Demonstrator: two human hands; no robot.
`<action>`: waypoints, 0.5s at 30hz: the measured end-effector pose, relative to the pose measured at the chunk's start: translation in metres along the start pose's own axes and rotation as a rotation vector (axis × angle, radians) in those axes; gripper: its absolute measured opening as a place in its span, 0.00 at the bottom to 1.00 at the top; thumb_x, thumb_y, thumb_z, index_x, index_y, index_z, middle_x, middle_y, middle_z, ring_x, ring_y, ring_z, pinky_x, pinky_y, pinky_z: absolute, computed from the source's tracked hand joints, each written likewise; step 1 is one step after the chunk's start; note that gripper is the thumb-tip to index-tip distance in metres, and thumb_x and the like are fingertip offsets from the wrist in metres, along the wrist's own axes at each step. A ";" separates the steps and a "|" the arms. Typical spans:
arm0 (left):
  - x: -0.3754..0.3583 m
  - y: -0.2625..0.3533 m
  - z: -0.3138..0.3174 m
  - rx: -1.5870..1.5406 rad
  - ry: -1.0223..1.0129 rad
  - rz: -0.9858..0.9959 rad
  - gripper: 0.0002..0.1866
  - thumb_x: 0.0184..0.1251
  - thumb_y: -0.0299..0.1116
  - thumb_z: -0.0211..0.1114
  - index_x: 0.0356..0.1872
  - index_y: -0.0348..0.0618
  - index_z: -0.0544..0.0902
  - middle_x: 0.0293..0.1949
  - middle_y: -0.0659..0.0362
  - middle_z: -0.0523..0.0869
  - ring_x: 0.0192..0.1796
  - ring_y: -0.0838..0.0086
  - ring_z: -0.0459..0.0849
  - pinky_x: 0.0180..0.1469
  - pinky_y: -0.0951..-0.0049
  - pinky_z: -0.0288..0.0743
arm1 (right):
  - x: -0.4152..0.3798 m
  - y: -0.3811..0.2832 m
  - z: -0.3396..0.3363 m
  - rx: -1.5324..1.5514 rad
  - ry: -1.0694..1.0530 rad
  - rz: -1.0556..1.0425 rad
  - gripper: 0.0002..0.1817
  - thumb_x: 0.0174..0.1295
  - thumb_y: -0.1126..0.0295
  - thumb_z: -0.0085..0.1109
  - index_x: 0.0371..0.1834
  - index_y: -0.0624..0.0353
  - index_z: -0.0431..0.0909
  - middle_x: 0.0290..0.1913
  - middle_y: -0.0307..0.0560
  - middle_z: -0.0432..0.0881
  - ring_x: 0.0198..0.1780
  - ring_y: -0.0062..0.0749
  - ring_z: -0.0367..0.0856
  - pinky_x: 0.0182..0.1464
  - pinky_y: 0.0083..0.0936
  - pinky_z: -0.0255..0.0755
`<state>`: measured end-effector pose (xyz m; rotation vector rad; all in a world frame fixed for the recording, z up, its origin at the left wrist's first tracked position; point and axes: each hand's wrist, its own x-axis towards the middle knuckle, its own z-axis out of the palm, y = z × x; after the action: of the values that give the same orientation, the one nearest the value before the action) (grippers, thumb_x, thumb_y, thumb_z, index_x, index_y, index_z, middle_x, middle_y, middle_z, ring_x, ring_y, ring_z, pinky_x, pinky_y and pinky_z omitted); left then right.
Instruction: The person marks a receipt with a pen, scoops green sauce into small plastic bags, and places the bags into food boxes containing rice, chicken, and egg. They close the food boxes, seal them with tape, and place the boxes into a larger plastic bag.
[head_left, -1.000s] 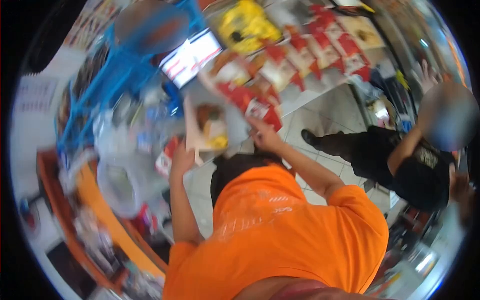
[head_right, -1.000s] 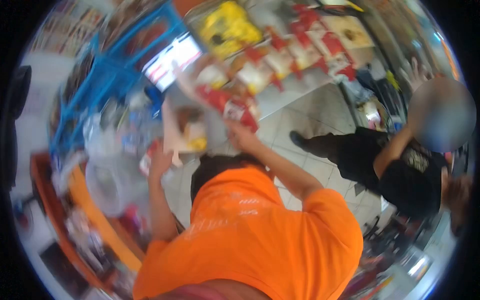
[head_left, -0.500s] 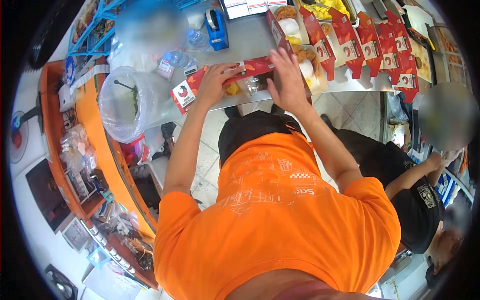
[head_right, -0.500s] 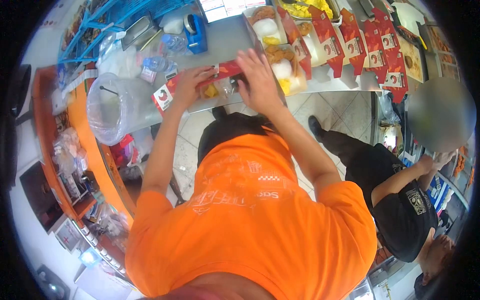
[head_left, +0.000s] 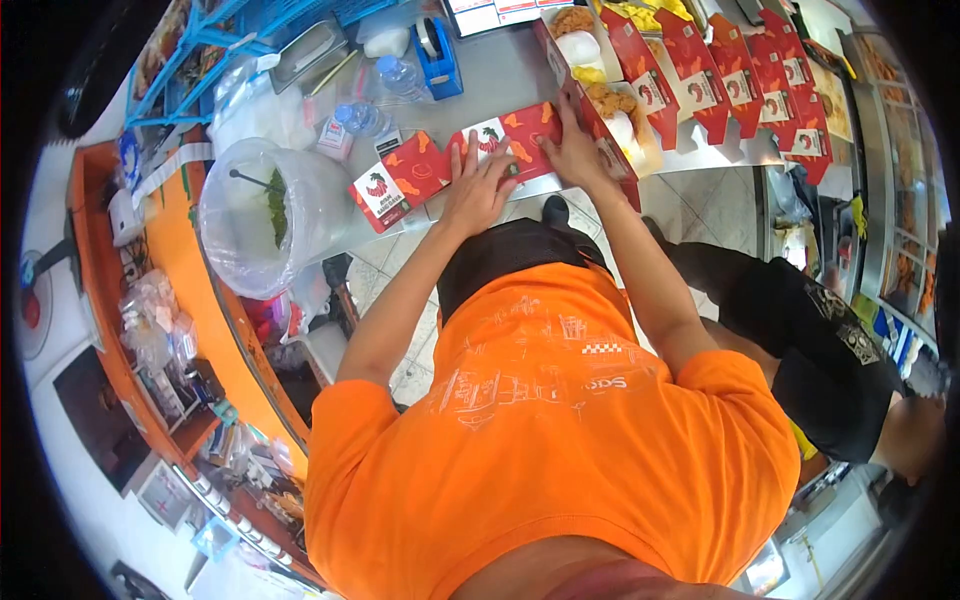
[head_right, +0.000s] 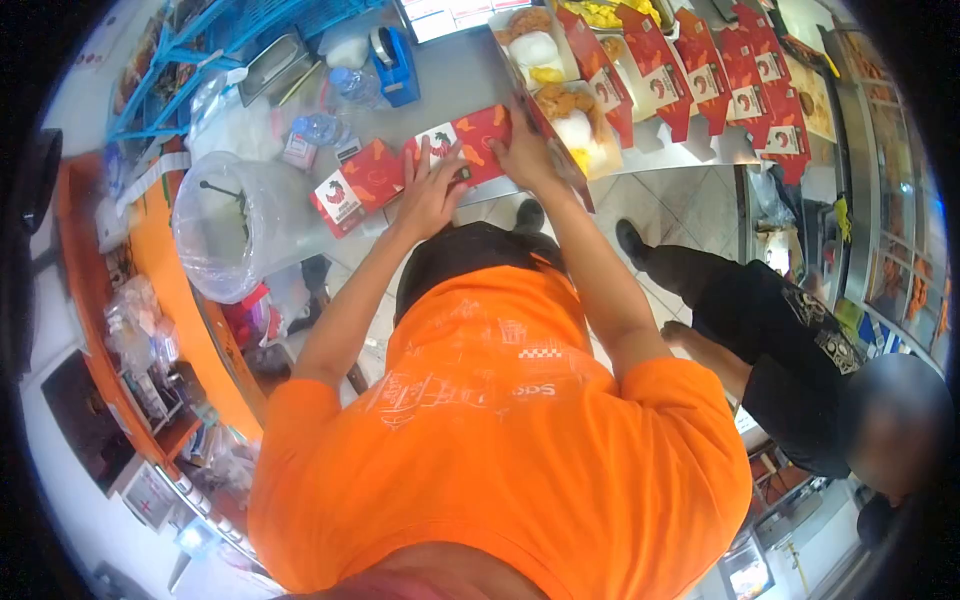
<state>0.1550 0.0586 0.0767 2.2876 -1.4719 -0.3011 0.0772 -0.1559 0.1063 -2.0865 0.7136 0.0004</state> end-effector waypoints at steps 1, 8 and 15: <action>0.009 -0.005 0.003 -0.062 0.059 0.038 0.24 0.74 0.46 0.61 0.65 0.46 0.78 0.80 0.47 0.61 0.83 0.44 0.49 0.81 0.39 0.35 | -0.003 0.005 -0.001 -0.008 0.010 0.000 0.47 0.67 0.61 0.66 0.83 0.56 0.48 0.76 0.66 0.65 0.75 0.63 0.66 0.74 0.47 0.62; 0.025 0.025 -0.018 -0.125 0.148 -0.088 0.55 0.43 0.60 0.80 0.76 0.52 0.70 0.72 0.45 0.69 0.82 0.45 0.51 0.81 0.36 0.39 | -0.030 0.061 0.021 -0.161 0.261 -0.332 0.46 0.64 0.74 0.62 0.84 0.57 0.47 0.82 0.56 0.58 0.81 0.52 0.57 0.79 0.41 0.53; 0.035 0.002 -0.016 -0.114 0.052 -0.047 0.47 0.41 0.45 0.82 0.70 0.52 0.76 0.73 0.45 0.69 0.80 0.50 0.58 0.79 0.34 0.45 | -0.033 0.028 -0.001 0.122 0.014 -0.044 0.51 0.63 0.78 0.66 0.85 0.54 0.43 0.80 0.54 0.61 0.72 0.43 0.70 0.71 0.36 0.68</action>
<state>0.1746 0.0299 0.0935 2.2245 -1.3423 -0.3273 0.0362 -0.1524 0.0940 -1.9869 0.6593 -0.0808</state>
